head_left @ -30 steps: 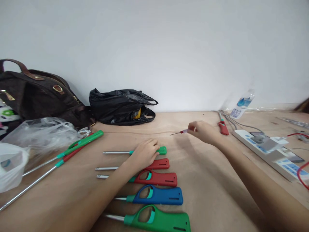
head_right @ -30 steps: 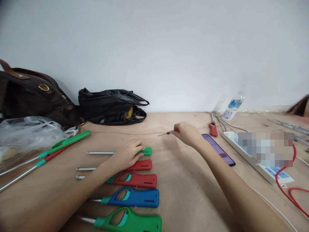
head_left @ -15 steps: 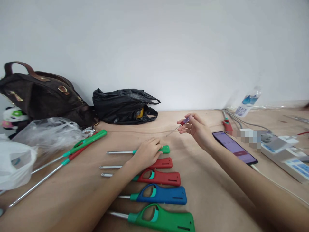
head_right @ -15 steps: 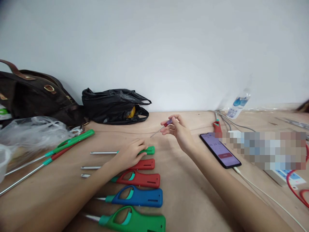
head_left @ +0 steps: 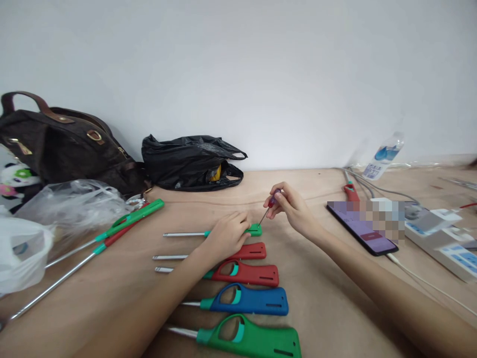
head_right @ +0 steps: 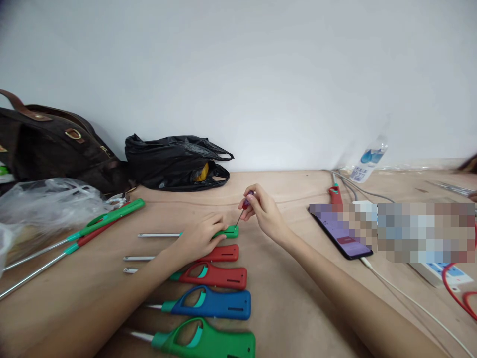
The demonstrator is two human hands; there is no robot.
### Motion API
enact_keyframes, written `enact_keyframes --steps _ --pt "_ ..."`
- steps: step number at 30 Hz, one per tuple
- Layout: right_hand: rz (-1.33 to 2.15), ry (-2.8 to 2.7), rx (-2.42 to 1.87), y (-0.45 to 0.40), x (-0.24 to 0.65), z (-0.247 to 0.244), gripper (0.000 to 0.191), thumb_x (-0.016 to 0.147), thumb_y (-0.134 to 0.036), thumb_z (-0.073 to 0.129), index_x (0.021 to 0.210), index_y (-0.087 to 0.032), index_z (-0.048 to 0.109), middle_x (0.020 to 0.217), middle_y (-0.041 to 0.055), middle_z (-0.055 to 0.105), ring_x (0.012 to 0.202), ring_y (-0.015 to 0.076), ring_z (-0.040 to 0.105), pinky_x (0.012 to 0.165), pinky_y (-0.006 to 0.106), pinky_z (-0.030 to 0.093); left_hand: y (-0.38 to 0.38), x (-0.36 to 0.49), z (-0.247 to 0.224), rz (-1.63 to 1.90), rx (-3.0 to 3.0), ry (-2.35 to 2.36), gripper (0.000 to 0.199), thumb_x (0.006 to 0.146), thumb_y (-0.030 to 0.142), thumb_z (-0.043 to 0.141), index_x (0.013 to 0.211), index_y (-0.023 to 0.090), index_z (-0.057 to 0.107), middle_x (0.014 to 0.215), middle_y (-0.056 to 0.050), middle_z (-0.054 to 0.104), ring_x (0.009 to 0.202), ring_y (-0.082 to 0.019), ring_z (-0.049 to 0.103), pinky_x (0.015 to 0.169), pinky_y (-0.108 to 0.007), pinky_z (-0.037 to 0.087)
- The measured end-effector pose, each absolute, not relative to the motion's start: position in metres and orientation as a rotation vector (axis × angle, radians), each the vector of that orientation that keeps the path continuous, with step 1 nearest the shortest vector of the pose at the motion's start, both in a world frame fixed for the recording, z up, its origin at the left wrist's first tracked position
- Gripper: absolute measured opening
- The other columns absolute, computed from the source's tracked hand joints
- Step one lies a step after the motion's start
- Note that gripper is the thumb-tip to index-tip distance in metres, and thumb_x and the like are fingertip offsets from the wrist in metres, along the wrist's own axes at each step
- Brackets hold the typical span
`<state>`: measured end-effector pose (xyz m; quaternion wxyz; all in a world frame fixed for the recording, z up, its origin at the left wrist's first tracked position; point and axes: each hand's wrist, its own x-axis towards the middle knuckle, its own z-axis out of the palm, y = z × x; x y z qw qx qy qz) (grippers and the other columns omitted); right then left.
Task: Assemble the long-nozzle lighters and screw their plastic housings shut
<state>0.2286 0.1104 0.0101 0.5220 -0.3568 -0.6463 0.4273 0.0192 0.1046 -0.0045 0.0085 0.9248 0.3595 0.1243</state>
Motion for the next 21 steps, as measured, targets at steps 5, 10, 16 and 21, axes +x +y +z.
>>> enact_keyframes --steps 5,10,16,21 --pt "1.034 -1.545 -0.842 0.111 0.229 0.009 0.032 0.092 -0.054 0.046 0.094 -0.023 0.041 0.076 -0.0001 0.064 0.055 0.0134 0.065 0.054 0.028 0.052 0.105 0.019 -0.004 0.372 2.879 1.137 0.005 0.087 0.015 0.06 0.082 0.016 0.06 0.09 -0.005 0.058 0.088 -0.02 0.056 0.075 -0.029 0.046" --pt "1.028 -1.558 -0.839 0.112 0.228 0.008 0.031 0.093 -0.053 0.046 0.094 -0.022 0.041 0.075 -0.0003 0.063 0.055 0.0128 0.064 0.053 0.027 0.053 0.105 0.02 -0.005 0.385 2.889 1.134 0.005 0.087 0.015 0.06 0.082 0.016 0.061 0.089 -0.004 0.057 0.087 -0.02 0.056 0.075 -0.03 0.046" --pt "0.919 -1.66 -0.848 0.106 0.227 0.01 0.022 0.096 -0.043 0.041 0.094 -0.021 0.044 0.079 0.0016 0.063 0.058 0.0124 0.062 0.055 0.027 0.052 0.105 0.019 -0.006 0.406 2.909 1.121 0.005 0.087 0.013 0.06 0.083 0.015 0.061 0.089 -0.004 0.058 0.086 -0.02 0.056 0.074 -0.03 0.045" --pt "0.684 -1.916 -0.978 0.105 0.219 0.026 0.015 0.096 -0.028 0.039 0.099 -0.019 0.05 0.079 0.0024 0.061 0.064 0.0135 0.061 0.059 0.026 0.048 0.105 0.018 -0.008 0.437 2.917 1.107 0.004 0.084 0.012 0.062 0.083 0.015 0.062 0.089 -0.004 0.058 0.087 -0.02 0.056 0.075 -0.03 0.046"
